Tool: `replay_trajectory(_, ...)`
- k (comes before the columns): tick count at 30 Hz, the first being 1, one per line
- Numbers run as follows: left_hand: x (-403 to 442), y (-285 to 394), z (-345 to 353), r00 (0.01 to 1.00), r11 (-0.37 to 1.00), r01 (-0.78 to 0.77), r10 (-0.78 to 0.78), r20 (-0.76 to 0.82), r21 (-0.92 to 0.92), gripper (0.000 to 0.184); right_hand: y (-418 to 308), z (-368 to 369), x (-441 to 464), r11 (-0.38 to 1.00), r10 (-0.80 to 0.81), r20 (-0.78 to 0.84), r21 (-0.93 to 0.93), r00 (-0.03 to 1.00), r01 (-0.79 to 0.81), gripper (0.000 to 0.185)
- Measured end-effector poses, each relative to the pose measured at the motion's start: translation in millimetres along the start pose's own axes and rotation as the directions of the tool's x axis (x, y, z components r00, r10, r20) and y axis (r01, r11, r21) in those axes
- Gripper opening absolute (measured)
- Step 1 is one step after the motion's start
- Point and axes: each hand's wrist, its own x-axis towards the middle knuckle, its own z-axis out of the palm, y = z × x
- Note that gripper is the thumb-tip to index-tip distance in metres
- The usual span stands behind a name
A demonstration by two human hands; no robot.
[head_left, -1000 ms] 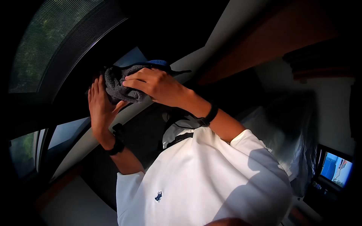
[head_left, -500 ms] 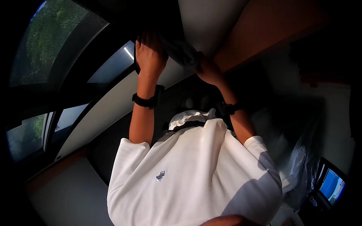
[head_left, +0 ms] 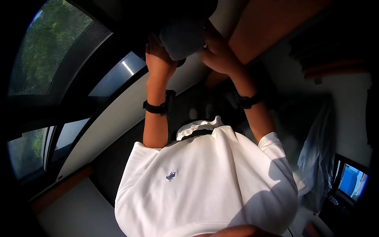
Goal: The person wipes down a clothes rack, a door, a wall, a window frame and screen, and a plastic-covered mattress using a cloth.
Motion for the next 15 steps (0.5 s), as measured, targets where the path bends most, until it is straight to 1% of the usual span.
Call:
replay_trajectory(1,-0.8,0.7,-1.3,0.998,0.997,0.025,-0.020,0.065,-0.076,0.041,-6.6,-4.4,8.8,0.995,-0.013,0.051,-0.097,0.999,0.018,0.027)
replay_trajectory(2,-0.5,4.2,-9.4,0.999,0.994,0.001,0.003,0.038,-0.108,0.035,-14.3,-3.6,12.7,0.992,0.009,0.092,-0.124,0.996,0.002,0.033)
replay_trajectory(3,-3.8,7.0,-19.6,0.991,0.979,0.111,-0.097,0.090,-0.170,0.034,-14.6,-0.1,9.1,0.991,-0.021,0.090,-0.133,0.996,0.033,0.033)
replay_trajectory(4,-5.9,13.4,-33.0,0.970,0.948,0.223,-0.193,0.145,-0.229,0.035,-8.4,8.1,-0.6,0.995,0.066,0.159,-0.087,0.985,-0.053,0.039)
replay_trajectory(5,-5.2,17.0,-48.6,0.975,0.949,0.214,-0.193,0.110,-0.233,0.035,-1.5,18.1,-10.3,0.989,0.149,0.230,-0.049,0.962,-0.141,0.045)
replay_trajectory(6,-1.8,18.6,-65.6,0.900,0.894,0.374,-0.286,0.328,-0.247,0.038,7.0,30.3,-22.6,0.985,0.171,0.228,-0.041,0.959,-0.166,0.046)
replay_trajectory(7,1.2,17.6,-76.9,0.770,0.820,0.527,-0.349,0.533,-0.223,0.041,11.3,37.9,-28.2,0.981,0.195,0.227,-0.028,0.954,-0.193,0.048)
replay_trajectory(8,3.3,17.6,-80.5,0.789,0.826,0.515,-0.351,0.504,-0.230,0.041,6.7,32.3,-21.1,0.987,0.162,0.221,-0.029,0.962,-0.160,0.048)
replay_trajectory(9,0.5,11.8,-79.3,0.848,0.691,0.514,-0.320,0.423,-0.507,0.041,1.8,31.1,-15.6,0.987,0.159,0.226,-0.029,0.961,-0.156,0.046)
replay_trajectory(10,-1.0,8.3,-79.4,0.890,0.500,0.451,-0.311,0.333,-0.739,0.041,-1.5,30.5,-9.9,0.987,0.161,0.235,-0.026,0.959,-0.159,0.044)
replay_trajectory(11,6.9,12.4,-85.2,0.894,0.503,0.442,-0.317,0.317,-0.742,0.041,-8.9,25.3,4.2,0.989,0.145,0.238,-0.023,0.960,-0.143,0.044)
replay_trajectory(13,34.8,27.6,-94.9,0.840,0.182,0.386,-0.475,0.262,-0.905,0.041,-25.0,6.3,39.3,0.988,0.145,0.216,-0.086,0.966,-0.129,0.040)
replay_trajectory(14,49.4,31.1,-94.4,0.874,0.244,0.307,-0.455,0.171,-0.920,0.039,-31.3,-2.5,56.0,0.990,0.133,0.224,-0.085,0.966,-0.116,0.040)
replay_trajectory(15,63.2,38.0,-98.9,0.869,0.242,0.305,-0.466,0.165,-0.921,0.039,-34.3,-9.9,72.0,0.998,0.052,0.106,-0.027,0.993,-0.049,0.043)
